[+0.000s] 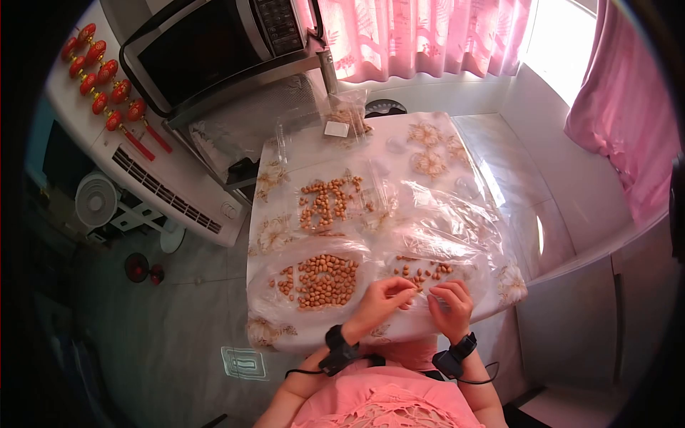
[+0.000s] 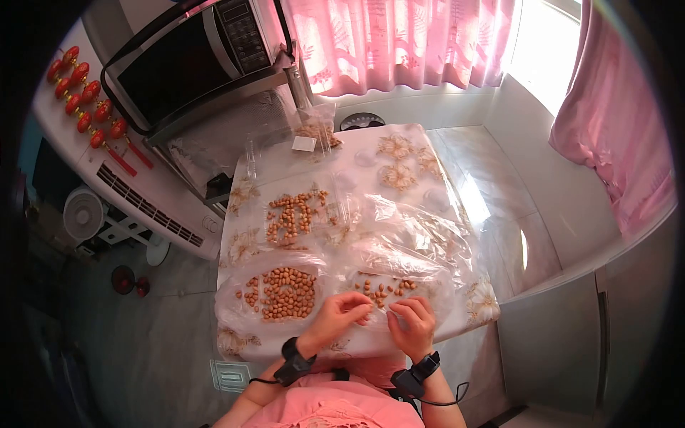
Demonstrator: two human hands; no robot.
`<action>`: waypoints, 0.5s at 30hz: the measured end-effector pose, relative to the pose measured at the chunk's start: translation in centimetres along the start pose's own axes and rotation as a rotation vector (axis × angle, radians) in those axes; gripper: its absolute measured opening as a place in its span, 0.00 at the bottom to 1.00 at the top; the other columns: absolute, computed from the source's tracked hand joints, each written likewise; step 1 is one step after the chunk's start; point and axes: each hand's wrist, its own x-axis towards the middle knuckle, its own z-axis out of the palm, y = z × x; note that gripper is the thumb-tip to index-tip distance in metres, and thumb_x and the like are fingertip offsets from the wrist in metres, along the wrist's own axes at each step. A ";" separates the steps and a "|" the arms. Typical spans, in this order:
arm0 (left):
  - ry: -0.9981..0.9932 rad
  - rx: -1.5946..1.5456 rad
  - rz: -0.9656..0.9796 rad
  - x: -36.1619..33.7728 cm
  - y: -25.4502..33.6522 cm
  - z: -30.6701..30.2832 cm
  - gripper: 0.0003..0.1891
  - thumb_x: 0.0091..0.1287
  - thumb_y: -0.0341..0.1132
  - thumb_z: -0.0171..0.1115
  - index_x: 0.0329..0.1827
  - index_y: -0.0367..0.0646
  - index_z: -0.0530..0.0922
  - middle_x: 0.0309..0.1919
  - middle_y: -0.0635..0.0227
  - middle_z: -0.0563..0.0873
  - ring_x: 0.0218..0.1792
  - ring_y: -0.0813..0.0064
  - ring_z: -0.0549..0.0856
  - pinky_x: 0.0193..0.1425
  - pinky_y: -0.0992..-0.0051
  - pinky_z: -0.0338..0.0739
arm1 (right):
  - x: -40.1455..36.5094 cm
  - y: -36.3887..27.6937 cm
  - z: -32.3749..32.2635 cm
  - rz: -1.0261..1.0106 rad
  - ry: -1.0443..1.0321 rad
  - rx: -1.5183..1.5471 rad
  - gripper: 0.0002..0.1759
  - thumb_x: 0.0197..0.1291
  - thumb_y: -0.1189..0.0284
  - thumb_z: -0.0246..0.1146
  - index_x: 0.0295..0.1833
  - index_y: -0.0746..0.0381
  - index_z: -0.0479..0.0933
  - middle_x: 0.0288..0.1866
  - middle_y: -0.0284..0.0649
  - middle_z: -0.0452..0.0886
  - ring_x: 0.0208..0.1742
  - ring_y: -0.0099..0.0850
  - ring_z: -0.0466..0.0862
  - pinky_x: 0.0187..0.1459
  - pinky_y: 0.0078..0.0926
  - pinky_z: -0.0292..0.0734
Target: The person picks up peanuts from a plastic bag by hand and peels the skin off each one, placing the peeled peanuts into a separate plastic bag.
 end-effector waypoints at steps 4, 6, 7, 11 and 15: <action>0.266 -0.018 0.115 -3.3 3.0 -3.8 0.07 0.79 0.31 0.64 0.52 0.38 0.85 0.38 0.68 0.89 0.36 0.80 0.88 0.41 0.78 0.86 | 0.0 -0.1 -0.3 0.007 -0.005 0.005 0.11 0.50 0.82 0.75 0.40 0.60 0.87 0.40 0.39 0.88 0.44 0.42 0.86 0.46 0.39 0.83; 0.428 -0.187 0.104 -4.4 3.7 -5.8 0.09 0.82 0.37 0.61 0.47 0.41 0.83 0.36 0.68 0.88 0.34 0.79 0.87 0.37 0.79 0.84 | -0.1 0.1 -0.1 -0.011 -0.010 0.008 0.11 0.51 0.83 0.75 0.41 0.61 0.87 0.40 0.40 0.88 0.44 0.42 0.87 0.46 0.38 0.83; 0.418 -0.187 0.102 -4.9 3.1 -7.2 0.09 0.82 0.37 0.61 0.47 0.41 0.83 0.36 0.68 0.88 0.34 0.79 0.87 0.37 0.79 0.84 | 0.0 0.0 -0.2 -0.008 -0.004 0.000 0.11 0.51 0.83 0.75 0.41 0.61 0.87 0.40 0.40 0.88 0.44 0.42 0.87 0.46 0.38 0.83; 0.534 -0.277 0.174 -6.2 1.5 -9.9 0.23 0.83 0.55 0.57 0.45 0.41 0.80 0.36 0.64 0.88 0.33 0.76 0.88 0.37 0.76 0.85 | 0.3 -0.1 0.0 -0.013 -0.012 -0.001 0.10 0.51 0.82 0.75 0.40 0.60 0.87 0.39 0.39 0.88 0.43 0.41 0.86 0.45 0.37 0.83; 0.201 -0.347 0.018 -6.8 3.3 -8.6 0.31 0.81 0.67 0.47 0.42 0.44 0.76 0.36 0.62 0.88 0.33 0.73 0.87 0.33 0.74 0.83 | 0.2 0.0 0.0 -0.021 0.003 -0.004 0.10 0.51 0.82 0.75 0.39 0.60 0.87 0.39 0.38 0.88 0.41 0.40 0.86 0.44 0.37 0.83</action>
